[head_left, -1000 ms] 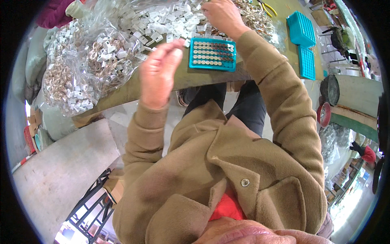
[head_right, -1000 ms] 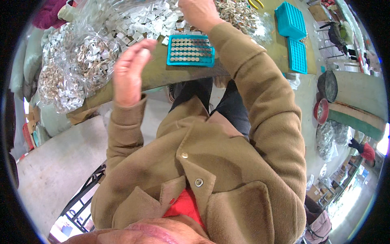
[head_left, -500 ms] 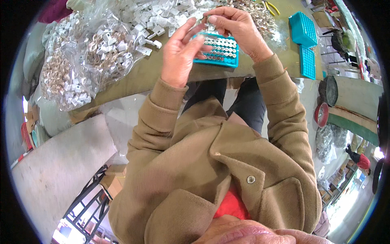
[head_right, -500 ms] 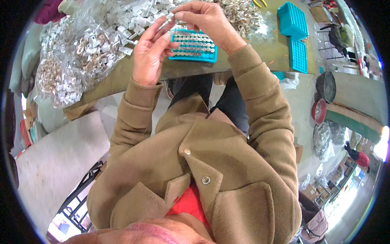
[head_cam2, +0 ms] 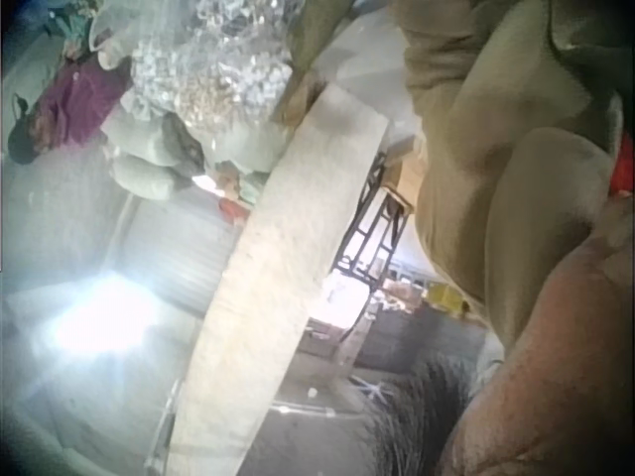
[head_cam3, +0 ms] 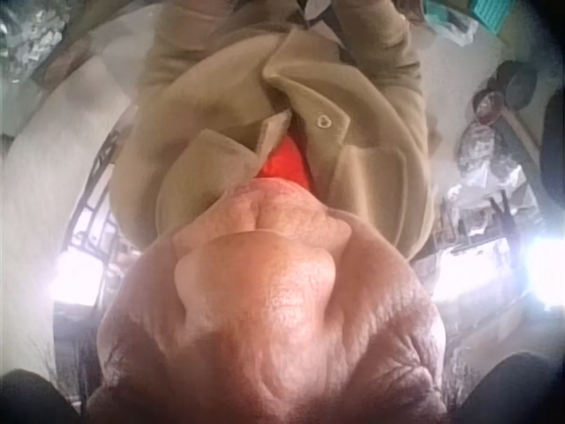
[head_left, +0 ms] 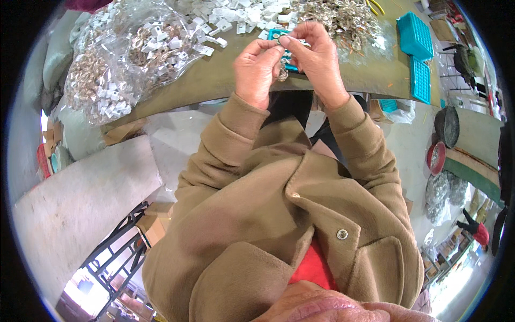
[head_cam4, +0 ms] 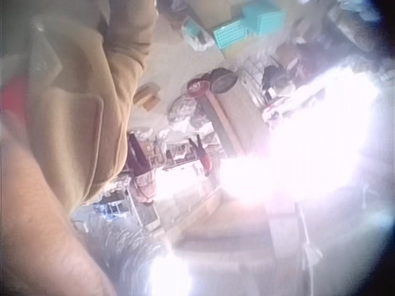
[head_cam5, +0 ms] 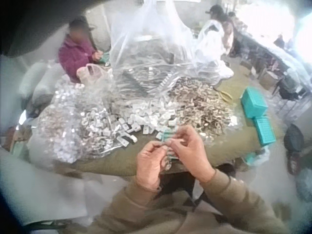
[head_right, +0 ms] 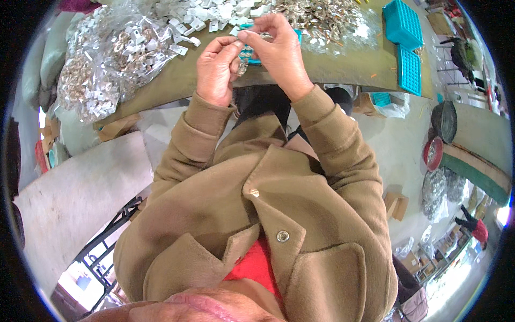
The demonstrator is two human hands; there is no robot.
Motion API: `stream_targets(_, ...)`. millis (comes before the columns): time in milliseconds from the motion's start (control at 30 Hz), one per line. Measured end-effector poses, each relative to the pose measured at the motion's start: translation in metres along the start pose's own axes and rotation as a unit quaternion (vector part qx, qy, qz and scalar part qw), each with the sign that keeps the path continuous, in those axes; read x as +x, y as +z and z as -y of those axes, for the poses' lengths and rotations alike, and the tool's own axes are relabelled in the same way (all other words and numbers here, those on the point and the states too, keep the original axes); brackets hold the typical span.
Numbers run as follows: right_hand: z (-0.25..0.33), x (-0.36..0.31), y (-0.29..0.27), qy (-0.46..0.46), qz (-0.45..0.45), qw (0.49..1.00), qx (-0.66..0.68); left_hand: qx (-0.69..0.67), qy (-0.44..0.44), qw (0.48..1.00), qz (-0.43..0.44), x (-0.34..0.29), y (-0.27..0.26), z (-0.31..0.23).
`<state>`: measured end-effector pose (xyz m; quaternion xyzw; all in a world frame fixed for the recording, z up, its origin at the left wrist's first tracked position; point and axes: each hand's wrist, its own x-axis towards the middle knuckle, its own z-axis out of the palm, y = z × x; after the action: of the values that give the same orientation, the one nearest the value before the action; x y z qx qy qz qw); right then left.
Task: The person repeatedly picks small white rectangular components and metallic pieces from a table, inserts them into a blue plastic tray with many small holes, and occasionally uses a red light to illuminate the parts. The person continues this process, filling the tray with components.
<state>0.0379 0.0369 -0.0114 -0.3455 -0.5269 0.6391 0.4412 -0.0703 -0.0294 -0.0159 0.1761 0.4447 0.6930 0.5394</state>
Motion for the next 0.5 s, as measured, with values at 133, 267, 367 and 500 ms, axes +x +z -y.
stream_targets(133,-0.004,-0.006,-0.014,0.127,0.072,0.986,0.085,0.076,0.014,0.997,0.001,-0.006,-0.001,0.004)
stream_targets(267,-0.007,-0.013,-0.020,0.119,0.081,0.982,0.121,0.116,0.011,0.993,0.025,-0.015,-0.004,0.006)
stream_targets(367,-0.003,-0.020,-0.021,0.136,0.078,0.979,0.127,0.176,0.054,0.982,0.044,-0.019,-0.008,0.006)
stream_targets(500,0.003,-0.031,-0.022,0.173,0.072,0.962,0.200,0.225,0.041,0.968,0.107,-0.017,-0.026,0.004)
